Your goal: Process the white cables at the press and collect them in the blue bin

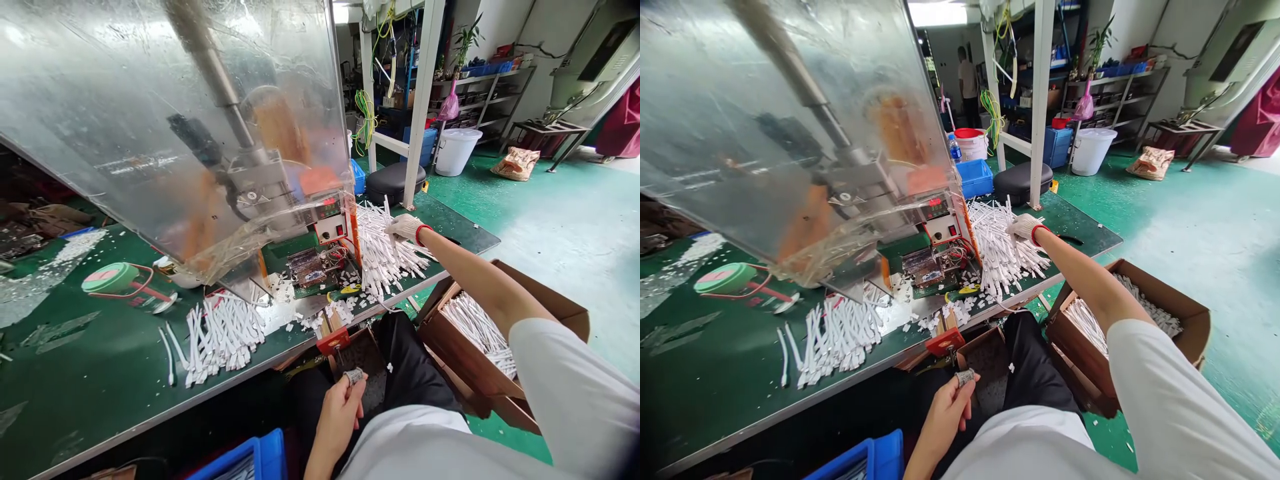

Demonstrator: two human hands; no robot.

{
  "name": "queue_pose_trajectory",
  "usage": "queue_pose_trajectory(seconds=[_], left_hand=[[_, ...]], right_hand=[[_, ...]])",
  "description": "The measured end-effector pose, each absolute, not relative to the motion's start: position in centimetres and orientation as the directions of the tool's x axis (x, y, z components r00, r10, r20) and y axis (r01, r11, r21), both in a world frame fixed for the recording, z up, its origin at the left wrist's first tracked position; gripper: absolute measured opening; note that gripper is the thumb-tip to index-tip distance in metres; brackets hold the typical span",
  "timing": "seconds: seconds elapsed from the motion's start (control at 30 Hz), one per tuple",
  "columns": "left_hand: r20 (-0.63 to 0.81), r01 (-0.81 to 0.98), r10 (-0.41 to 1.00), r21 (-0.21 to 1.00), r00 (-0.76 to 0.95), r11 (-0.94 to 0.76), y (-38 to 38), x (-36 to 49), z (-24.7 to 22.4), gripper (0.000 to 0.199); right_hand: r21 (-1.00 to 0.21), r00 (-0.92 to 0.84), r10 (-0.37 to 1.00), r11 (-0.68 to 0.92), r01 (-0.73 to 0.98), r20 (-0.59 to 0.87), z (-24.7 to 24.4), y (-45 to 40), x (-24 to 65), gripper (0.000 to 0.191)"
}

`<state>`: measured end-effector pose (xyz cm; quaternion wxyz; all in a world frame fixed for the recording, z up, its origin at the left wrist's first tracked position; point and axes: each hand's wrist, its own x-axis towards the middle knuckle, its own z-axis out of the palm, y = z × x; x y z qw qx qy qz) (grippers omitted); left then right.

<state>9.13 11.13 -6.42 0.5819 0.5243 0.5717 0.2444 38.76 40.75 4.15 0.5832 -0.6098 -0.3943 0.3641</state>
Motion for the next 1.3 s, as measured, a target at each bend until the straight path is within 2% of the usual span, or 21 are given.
queue_pose_trajectory(seconds=[0.17, 0.27, 0.37, 0.5, 0.63, 0.87, 1.0, 1.1, 1.3], left_hand=[[-0.433, 0.29, 0.874, 0.885, 0.223, 0.365, 10.9, 9.5, -6.7, 0.051], [-0.452, 0.251, 0.855, 0.885, 0.254, 0.393, 10.9, 10.1, -6.6, 0.049], [-0.446, 0.164, 0.84, 0.895, 0.309, 0.415, 11.5, 11.3, -5.6, 0.05], [-0.364, -0.078, 0.887, 0.913, 0.282, 0.4, 13.5, 13.7, -2.9, 0.06], [-0.264, -0.201, 0.935, 0.928, 0.238, 0.313, 15.8, 15.3, -0.7, 0.05], [-0.237, -0.159, 0.961, 0.953, 0.141, 0.259, 16.1, 14.3, -0.2, 0.043], [-0.284, -0.107, 0.948, 0.948, 0.142, 0.299, 15.4, 13.4, -0.2, 0.044], [-0.313, -0.137, 0.935, 0.932, 0.166, 0.336, 15.2, 13.0, -0.4, 0.045], [-0.376, -0.194, 0.905, 0.89, 0.2, 0.413, 14.4, 12.0, -0.8, 0.047]], right_hand=[[-0.993, 0.342, 0.936, -0.11, 0.052, -0.085, 4.4, 40.2, 38.9, 0.033], [-0.99, 0.3, 0.95, -0.115, 0.077, -0.087, 5.3, 40.0, 39.4, 0.028], [-0.992, 0.144, 0.988, -0.07, 0.107, -0.054, 6.3, 38.6, 39.3, 0.018], [-0.998, -0.131, 0.99, -0.051, 0.035, -0.055, 6.9, 33.0, 37.1, 0.033], [-0.991, -0.309, 0.942, -0.118, 0.055, -0.13, 6.0, 26.7, 33.6, 0.043], [-0.989, -0.372, 0.919, -0.103, 0.105, -0.135, 3.3, 23.0, 30.4, 0.036], [-0.983, -0.376, 0.91, -0.143, 0.112, -0.175, 2.8, 22.4, 29.2, 0.034], [-0.979, -0.379, 0.903, -0.169, 0.117, -0.201, 2.4, 21.9, 28.4, 0.032], [-0.976, -0.457, 0.862, -0.176, 0.131, -0.217, 1.9, 22.5, 27.4, 0.042]])
